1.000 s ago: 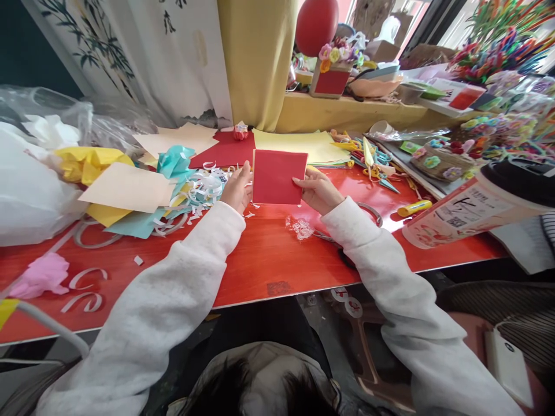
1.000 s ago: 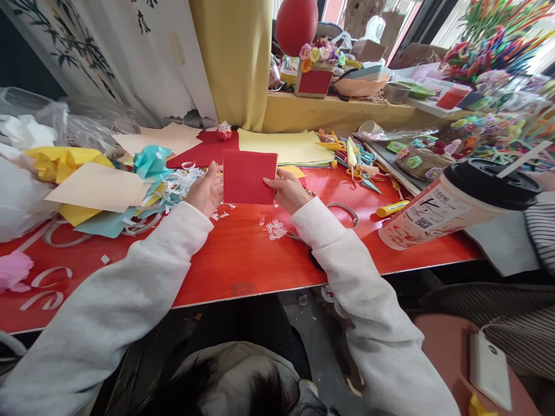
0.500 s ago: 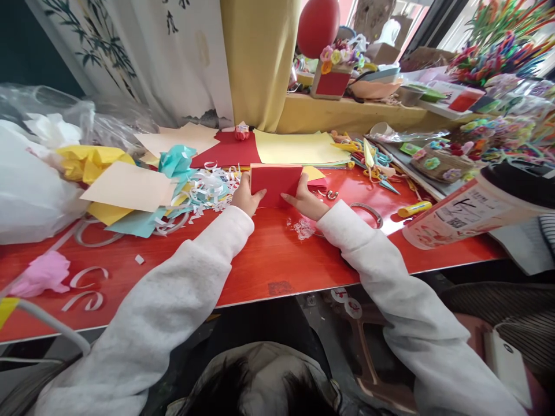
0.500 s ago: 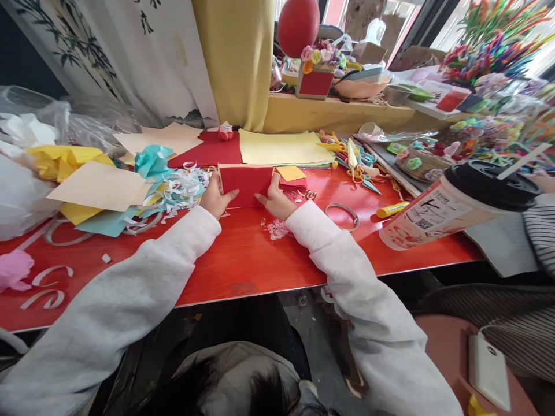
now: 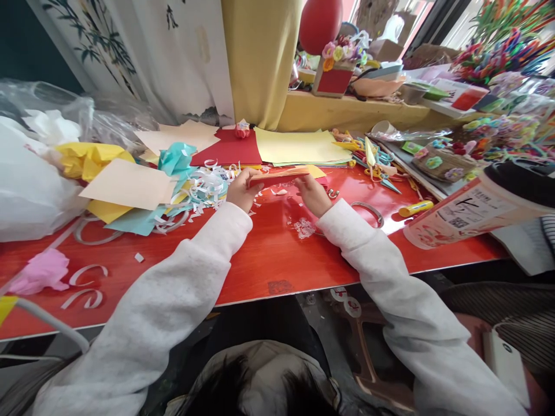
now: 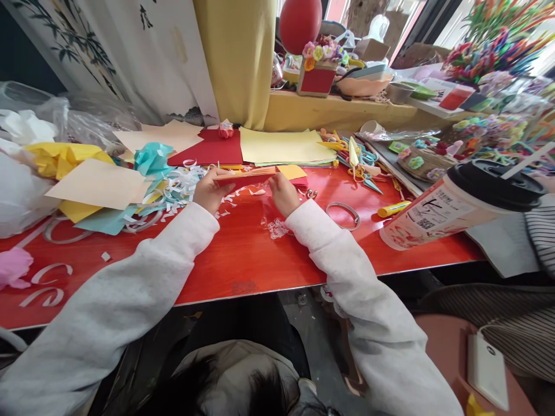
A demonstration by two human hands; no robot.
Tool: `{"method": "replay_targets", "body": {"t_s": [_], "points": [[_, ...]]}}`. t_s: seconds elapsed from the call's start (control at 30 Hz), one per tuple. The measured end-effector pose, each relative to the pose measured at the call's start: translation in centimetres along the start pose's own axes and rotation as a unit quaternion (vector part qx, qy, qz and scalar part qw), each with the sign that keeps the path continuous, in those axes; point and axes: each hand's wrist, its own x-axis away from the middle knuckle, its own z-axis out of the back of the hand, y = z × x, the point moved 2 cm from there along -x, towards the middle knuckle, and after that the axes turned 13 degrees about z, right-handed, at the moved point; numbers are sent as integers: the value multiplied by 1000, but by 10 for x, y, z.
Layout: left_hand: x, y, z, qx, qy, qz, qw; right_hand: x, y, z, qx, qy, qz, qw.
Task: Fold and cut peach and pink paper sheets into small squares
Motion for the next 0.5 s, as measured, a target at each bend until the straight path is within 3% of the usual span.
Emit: {"method": "replay_targets", "body": {"t_s": [0.13, 0.23, 0.37, 0.43, 0.5], "points": [[8, 15, 0, -8, -30, -59, 998, 2, -13, 7, -79, -30, -94, 992], [11, 17, -3, -38, -60, -83, 994, 4, -20, 6, -123, -46, -116, 985], [8, 18, 2, -30, 13, -111, 993, 4, -18, 3, -158, 8, -83, 984], [4, 18, 5, 17, 46, -78, 996, 4, -17, 1, -176, 34, -48, 983], [2, 16, 3, 67, 22, -11, 997, 3, -17, -3, -191, 40, 5, 981]]}}
